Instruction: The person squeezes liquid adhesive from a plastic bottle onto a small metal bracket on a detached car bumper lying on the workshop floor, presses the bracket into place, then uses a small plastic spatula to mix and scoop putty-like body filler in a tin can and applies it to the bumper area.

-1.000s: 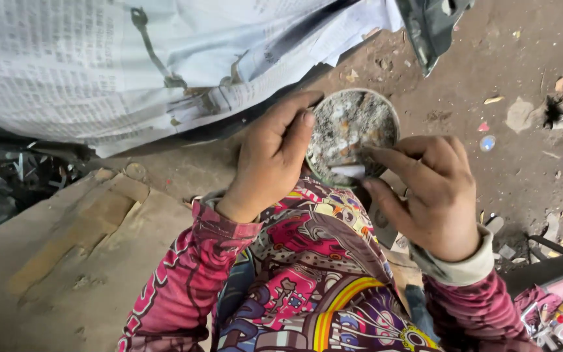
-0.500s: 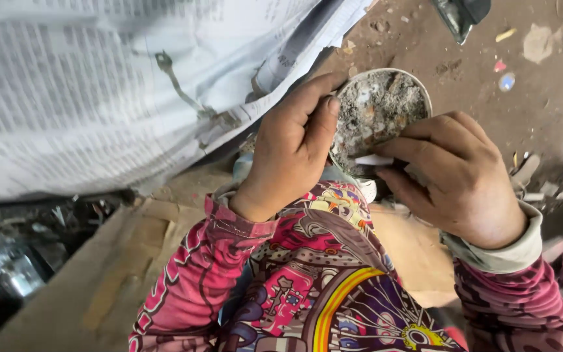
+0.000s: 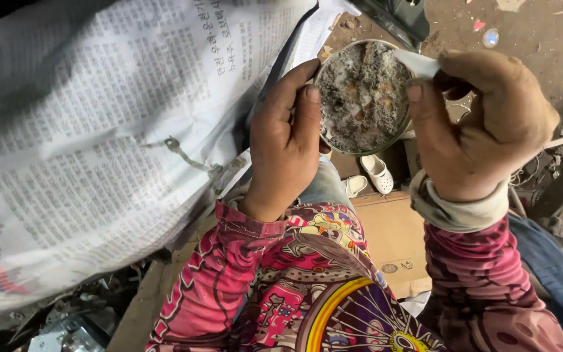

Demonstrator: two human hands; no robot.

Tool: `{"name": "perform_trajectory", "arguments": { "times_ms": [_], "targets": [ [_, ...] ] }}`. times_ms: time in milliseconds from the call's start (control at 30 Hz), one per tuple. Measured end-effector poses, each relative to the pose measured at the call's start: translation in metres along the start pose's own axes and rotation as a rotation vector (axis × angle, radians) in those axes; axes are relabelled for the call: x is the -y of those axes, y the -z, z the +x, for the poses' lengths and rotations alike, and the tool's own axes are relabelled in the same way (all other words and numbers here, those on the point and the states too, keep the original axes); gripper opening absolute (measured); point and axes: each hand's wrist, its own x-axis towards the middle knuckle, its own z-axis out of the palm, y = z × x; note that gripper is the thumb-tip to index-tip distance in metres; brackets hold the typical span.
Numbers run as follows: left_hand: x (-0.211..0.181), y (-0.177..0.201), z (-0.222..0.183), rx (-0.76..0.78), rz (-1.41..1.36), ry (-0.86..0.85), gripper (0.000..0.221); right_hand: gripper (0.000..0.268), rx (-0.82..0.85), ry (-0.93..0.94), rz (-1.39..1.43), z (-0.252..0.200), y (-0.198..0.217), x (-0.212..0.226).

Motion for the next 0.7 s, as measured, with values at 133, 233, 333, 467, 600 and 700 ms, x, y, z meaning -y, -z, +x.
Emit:
{"name": "perform_trajectory", "arguments": {
  "times_ms": [133,233,333,467,600,700],
  "targets": [
    [0.002,0.002,0.006,0.014,-0.006,0.021,0.027,0.025,-0.024,0.055,-0.143,0.002,-0.006,0.003],
    [0.007,0.004,0.007,0.022,-0.005,-0.024,0.024,0.028,-0.062,0.098,-0.264,0.002,-0.012,0.001],
    [0.009,0.005,0.008,0.027,-0.019,-0.031,0.025,0.03,-0.077,0.177,-0.306,0.006,-0.018,0.001],
    [0.002,0.006,0.013,0.036,-0.03,0.072,0.031,0.033,-0.073,0.253,-0.336,0.01,-0.023,-0.003],
    [0.003,0.006,0.013,0.045,-0.026,0.14,0.032,0.031,-0.064,0.272,-0.369,0.012,-0.023,-0.004],
    [0.008,0.007,0.011,0.032,-0.024,0.011,0.03,0.031,-0.067,0.27,-0.383,0.012,-0.025,-0.004]
  ]
}}
